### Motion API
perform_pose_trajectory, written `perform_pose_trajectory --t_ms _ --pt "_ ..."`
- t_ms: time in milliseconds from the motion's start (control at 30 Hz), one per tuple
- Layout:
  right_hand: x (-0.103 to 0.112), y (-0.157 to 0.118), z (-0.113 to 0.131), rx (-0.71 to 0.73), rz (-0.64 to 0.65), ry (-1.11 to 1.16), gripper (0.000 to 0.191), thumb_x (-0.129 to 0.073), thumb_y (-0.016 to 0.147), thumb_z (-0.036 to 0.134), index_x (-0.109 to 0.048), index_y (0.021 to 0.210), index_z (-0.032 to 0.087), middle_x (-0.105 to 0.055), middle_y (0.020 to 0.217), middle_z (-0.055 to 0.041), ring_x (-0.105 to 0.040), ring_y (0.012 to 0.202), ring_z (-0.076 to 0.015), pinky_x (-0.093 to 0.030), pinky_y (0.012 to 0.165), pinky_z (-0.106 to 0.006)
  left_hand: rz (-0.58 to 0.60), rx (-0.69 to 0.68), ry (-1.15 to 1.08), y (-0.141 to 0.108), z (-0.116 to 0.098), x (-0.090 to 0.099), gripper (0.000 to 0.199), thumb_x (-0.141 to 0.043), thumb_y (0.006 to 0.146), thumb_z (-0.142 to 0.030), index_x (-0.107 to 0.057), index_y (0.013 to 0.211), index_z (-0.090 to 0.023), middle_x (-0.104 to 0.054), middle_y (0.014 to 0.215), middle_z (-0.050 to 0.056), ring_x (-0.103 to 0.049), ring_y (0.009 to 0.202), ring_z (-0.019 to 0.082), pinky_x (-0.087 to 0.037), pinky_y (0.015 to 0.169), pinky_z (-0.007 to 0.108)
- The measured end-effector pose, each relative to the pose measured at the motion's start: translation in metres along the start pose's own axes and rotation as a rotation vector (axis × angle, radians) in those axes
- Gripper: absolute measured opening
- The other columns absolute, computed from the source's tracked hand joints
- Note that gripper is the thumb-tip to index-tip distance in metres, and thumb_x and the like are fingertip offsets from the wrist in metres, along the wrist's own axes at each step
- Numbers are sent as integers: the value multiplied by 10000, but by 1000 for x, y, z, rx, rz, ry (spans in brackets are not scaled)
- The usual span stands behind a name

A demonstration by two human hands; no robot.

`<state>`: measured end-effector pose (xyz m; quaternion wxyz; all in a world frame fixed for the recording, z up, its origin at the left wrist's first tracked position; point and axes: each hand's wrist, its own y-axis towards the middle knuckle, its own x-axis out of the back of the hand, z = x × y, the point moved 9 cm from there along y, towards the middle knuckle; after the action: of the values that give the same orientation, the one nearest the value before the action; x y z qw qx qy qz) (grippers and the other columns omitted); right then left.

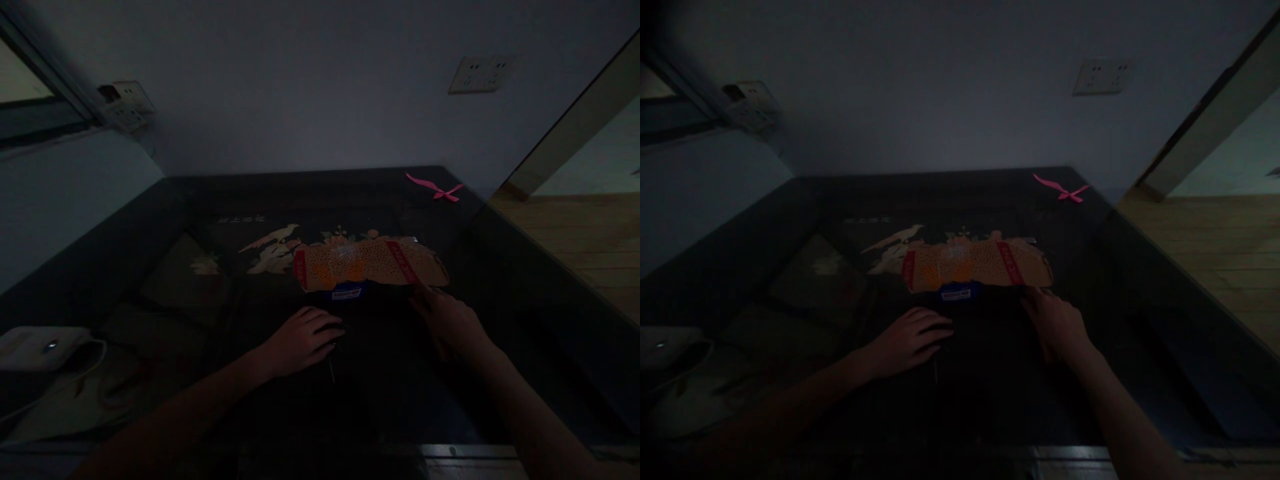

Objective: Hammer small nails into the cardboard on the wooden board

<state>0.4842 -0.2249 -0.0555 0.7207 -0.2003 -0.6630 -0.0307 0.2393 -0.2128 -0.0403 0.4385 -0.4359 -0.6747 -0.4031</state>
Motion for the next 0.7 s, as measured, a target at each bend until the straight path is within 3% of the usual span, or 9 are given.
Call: perform_pose_trajectory --t_ms 133,267,367,467,700 --pt "-1 0 0 -1 8 12 387 -337 953 372 -542 1245 220 -662 1143 -126 -681 879 -297 -483 636 -358 -56 76 -24 -2 15 11 315 -440 919 -240 -553 1213 -235 -595 1231 68 -541 1109 187 -429 945 378" --pt "-1 0 -1 -3 9 21 381 -341 951 377 -553 1225 218 -655 1159 -124 -675 897 -302 -481 644 -366 -92 251 -89 -7 43 24 257 -452 901 -201 -611 1101 -227 -643 1124 45 -582 1036 168 -453 913 344" --pt "-1 1 -1 4 15 26 392 -326 956 378 -532 1257 233 -632 1210 -122 -669 920 -290 -479 649 -356 -38 431 -178 -13 61 25 207 -497 864 -202 -624 1027 -213 -654 1035 29 -614 921 149 -489 821 285" --pt "-2 1 -1 -1 22 23 396 -329 957 383 -526 1264 230 -642 1191 -122 -673 904 -292 -478 641 -354 70 552 -209 -20 67 20 141 -556 817 -250 -620 935 -208 -641 893 11 -607 770 139 -484 678 251" --pt "0 0 -1 -8 25 16 378 -331 958 368 -557 1228 231 -655 1165 -118 -679 894 -300 -482 630 -358 211 559 -68 -28 59 13 97 -528 808 -291 -583 846 -220 -601 844 2 -586 745 149 -414 592 240"
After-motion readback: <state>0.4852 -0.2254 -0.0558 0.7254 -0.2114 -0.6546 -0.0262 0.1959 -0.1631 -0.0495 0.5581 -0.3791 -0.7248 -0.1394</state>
